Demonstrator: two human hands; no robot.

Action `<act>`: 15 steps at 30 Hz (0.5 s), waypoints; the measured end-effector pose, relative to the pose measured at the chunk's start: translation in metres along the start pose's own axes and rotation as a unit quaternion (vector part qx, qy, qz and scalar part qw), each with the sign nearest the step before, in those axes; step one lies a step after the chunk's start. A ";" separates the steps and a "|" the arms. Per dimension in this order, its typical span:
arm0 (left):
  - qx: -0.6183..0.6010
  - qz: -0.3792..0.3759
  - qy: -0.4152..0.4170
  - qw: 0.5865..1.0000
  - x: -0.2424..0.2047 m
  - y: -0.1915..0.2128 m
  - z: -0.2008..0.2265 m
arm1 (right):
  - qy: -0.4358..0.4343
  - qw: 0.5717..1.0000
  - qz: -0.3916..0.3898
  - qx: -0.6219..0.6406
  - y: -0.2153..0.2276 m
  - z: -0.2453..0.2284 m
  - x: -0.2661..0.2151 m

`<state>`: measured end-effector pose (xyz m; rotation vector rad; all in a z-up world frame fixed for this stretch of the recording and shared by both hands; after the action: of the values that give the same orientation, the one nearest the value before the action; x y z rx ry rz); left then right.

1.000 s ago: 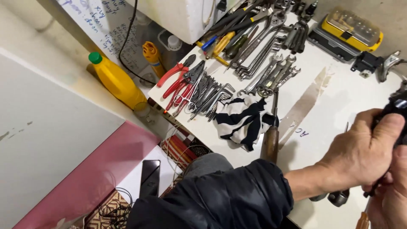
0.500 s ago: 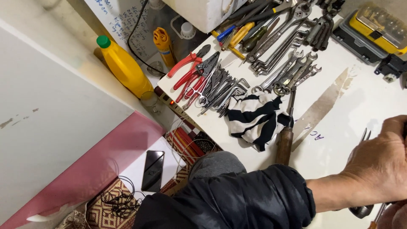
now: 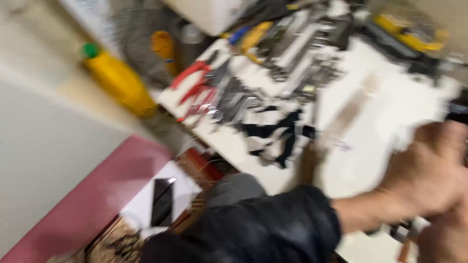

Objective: Inspecting and adjusting a bicycle brake lever assembly using a small tool at a workbench.

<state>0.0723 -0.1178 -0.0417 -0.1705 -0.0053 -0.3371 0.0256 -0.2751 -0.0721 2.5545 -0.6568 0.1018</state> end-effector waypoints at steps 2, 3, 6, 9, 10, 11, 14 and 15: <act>-0.035 0.063 0.030 0.997 -0.001 0.012 0.005 | 0.012 0.997 0.063 -0.040 0.003 -0.048 -0.034; -0.047 0.032 0.024 0.998 -0.001 0.004 0.008 | 0.013 0.994 0.092 -0.055 0.007 -0.068 -0.041; -0.015 0.082 0.059 0.995 -0.006 0.022 0.007 | 0.012 0.989 0.133 -0.058 -0.003 -0.110 -0.050; -0.039 0.096 0.106 0.989 -0.014 0.030 0.006 | -0.007 0.993 0.114 0.005 -0.008 -0.115 -0.050; -0.041 0.105 0.107 0.988 -0.014 0.030 0.003 | -0.011 0.994 0.104 0.016 -0.008 -0.113 -0.049; -0.044 0.114 0.108 0.987 -0.014 0.031 0.001 | -0.014 0.995 0.095 0.027 -0.009 -0.111 -0.049; -0.168 0.121 0.075 0.975 0.000 0.021 -0.035 | 0.057 0.990 0.081 0.102 -0.007 -0.115 -0.045; -0.168 0.116 0.075 0.976 -0.001 0.019 -0.032 | 0.057 0.989 0.086 0.102 -0.005 -0.114 -0.045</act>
<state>0.0770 -0.1052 -0.0767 -0.4766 0.2208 -0.1146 -0.0059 -0.1969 0.0173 2.6554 -0.8602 0.3898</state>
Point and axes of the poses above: each hand's wrist, its own x-axis towards the middle knuckle, its own y-axis out of the back of the hand, z = x × y, the point moved 10 cm from there along x, towards the middle knuckle, and after that the axes turned 7 degrees about -y, right-handed, at the moved point
